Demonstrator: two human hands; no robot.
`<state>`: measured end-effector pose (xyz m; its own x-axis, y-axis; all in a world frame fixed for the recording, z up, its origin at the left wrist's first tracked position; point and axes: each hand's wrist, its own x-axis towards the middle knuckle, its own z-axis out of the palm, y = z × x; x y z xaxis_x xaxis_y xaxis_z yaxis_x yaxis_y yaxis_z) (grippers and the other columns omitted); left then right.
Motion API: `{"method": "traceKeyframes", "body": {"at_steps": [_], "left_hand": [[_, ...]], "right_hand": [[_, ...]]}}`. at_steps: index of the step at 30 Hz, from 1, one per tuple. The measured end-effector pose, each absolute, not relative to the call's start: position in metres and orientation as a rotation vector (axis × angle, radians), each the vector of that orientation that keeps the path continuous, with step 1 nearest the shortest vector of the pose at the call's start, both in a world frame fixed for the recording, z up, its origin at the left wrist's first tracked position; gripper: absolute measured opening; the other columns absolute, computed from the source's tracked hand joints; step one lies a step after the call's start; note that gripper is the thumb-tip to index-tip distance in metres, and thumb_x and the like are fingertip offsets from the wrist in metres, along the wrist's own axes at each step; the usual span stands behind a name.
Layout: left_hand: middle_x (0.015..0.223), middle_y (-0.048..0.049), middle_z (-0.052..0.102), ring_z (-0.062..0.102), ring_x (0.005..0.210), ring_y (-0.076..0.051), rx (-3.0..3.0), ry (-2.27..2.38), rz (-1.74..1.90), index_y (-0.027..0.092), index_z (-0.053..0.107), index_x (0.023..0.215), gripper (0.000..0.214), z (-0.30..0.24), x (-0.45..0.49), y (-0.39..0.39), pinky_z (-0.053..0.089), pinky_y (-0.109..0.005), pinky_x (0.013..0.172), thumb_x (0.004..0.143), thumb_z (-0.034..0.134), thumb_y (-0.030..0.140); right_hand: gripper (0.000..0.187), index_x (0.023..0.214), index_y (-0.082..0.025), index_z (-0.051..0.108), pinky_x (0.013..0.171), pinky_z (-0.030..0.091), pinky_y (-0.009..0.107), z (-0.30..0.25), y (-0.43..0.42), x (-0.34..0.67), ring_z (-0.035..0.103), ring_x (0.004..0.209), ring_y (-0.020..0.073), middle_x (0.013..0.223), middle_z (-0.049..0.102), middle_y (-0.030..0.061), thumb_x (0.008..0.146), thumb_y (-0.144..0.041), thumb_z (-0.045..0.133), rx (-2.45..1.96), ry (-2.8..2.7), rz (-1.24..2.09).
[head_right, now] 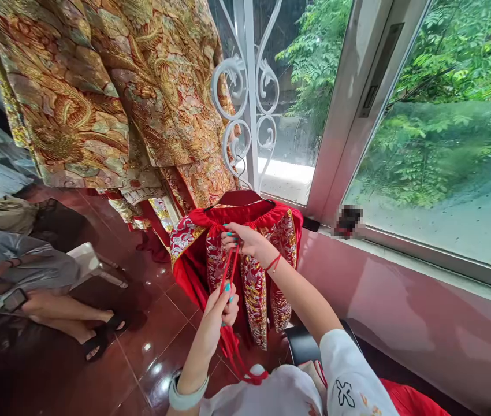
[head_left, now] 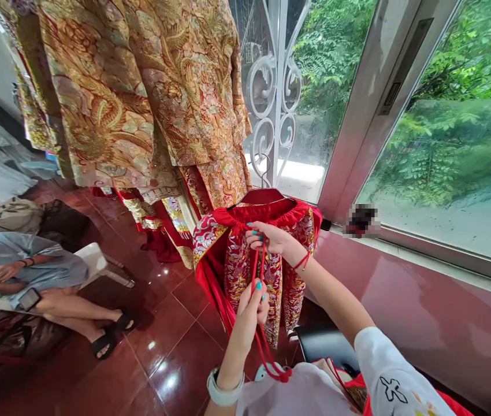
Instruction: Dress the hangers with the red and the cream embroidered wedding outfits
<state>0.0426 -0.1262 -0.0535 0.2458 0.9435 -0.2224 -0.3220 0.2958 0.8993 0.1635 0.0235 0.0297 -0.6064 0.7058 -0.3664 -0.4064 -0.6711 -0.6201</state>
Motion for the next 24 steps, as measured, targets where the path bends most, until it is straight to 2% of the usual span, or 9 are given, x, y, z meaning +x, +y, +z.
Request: {"method": "traceKeyframes", "body": {"at_steps": [3,8,11,13,16,18,20,22,24], "left_hand": [[0.069,0.0039,0.05,0.044,0.054,-0.008,0.99,1.061,1.086,0.02,0.055,0.082,0.054,-0.063,0.045,-0.101,0.034,-0.02,0.048,0.065,0.079,0.065],[0.102,-0.0058,0.067,0.065,0.089,-0.018,1.193,1.195,1.388,0.022,0.059,0.113,0.043,-0.057,0.063,-0.079,0.052,-0.028,0.075,0.081,0.071,0.047],[0.105,-0.0076,0.068,0.065,0.097,-0.021,1.306,1.223,1.396,0.021,0.062,0.108,0.032,-0.049,0.057,-0.078,0.051,-0.032,0.087,0.089,0.06,0.047],[0.1,-0.0078,0.07,0.065,0.097,-0.022,1.365,1.252,1.362,0.021,0.064,0.1,0.031,-0.044,0.043,-0.08,0.049,-0.033,0.09,0.09,0.056,0.048],[0.092,-0.0067,0.07,0.065,0.091,-0.022,1.403,1.275,1.314,0.021,0.067,0.093,0.033,-0.04,0.022,-0.084,0.049,-0.032,0.086,0.089,0.055,0.052],[0.086,-0.0051,0.069,0.062,0.082,-0.02,1.389,1.262,1.293,0.021,0.068,0.092,0.034,-0.039,0.016,-0.086,0.048,-0.03,0.078,0.088,0.057,0.053],[0.078,-0.0033,0.065,0.058,0.074,-0.018,1.338,1.229,1.283,0.02,0.069,0.092,0.035,-0.041,0.018,-0.086,0.046,-0.028,0.069,0.085,0.061,0.054],[0.072,-0.0015,0.06,0.054,0.068,-0.016,1.29,1.186,1.266,0.02,0.069,0.091,0.036,-0.043,0.023,-0.084,0.043,-0.026,0.063,0.083,0.065,0.054],[0.066,0.0012,0.054,0.048,0.06,-0.014,1.264,1.145,1.236,0.019,0.068,0.088,0.037,-0.045,0.029,-0.081,0.038,-0.024,0.056,0.082,0.066,0.056]], "right_hand": [[0.035,0.071,-0.022,0.033,0.036,0.021,0.013,0.023,0.024,0.155,0.021,0.043,0.0054,0.057,0.026,-0.0095,0.106,-0.016,0.032,-0.869,-0.761,2.247],[0.04,0.067,-0.023,0.032,0.038,0.023,0.014,0.015,0.035,0.149,0.021,0.042,0.0051,0.054,0.026,-0.0103,0.106,-0.019,0.036,-0.97,-0.96,2.124],[0.037,0.069,-0.02,0.043,0.045,0.038,0.016,0.009,0.036,0.162,0.039,0.046,0.006,0.057,0.044,-0.006,0.105,-0.028,0.042,-1.002,-1.0,2.078],[0.038,0.076,-0.017,0.055,0.059,0.051,0.023,0.003,0.029,0.18,0.056,0.059,0.0109,0.068,0.059,0.0011,0.104,-0.04,0.043,-1.05,-1.228,1.967],[0.035,0.087,-0.016,0.066,0.083,0.055,0.039,-0.009,0.009,0.208,0.064,0.081,0.0208,0.084,0.067,0.0075,0.1,-0.043,0.049,-1.203,-1.734,1.241],[0.022,0.102,-0.018,0.069,0.099,0.049,0.049,-0.019,-0.003,0.221,0.061,0.103,0.0276,0.104,0.068,0.0112,0.095,-0.036,0.058,-1.201,-1.899,0.576],[0.024,0.116,-0.023,0.067,0.111,0.036,0.056,-0.028,-0.009,0.225,0.053,0.122,0.0301,0.122,0.063,0.0113,0.095,-0.03,0.058,-1.057,-2.067,0.16],[0.025,0.118,-0.026,0.067,0.112,0.035,0.054,-0.034,-0.007,0.225,0.054,0.117,0.0266,0.115,0.064,0.0098,0.101,-0.026,0.049,-0.861,-2.294,0.041],[0.031,0.115,-0.024,0.067,0.099,0.045,0.045,-0.038,0.002,0.222,0.059,0.096,0.0223,0.095,0.063,0.0079,0.104,-0.025,0.039,-0.752,-2.405,0.064]]}}
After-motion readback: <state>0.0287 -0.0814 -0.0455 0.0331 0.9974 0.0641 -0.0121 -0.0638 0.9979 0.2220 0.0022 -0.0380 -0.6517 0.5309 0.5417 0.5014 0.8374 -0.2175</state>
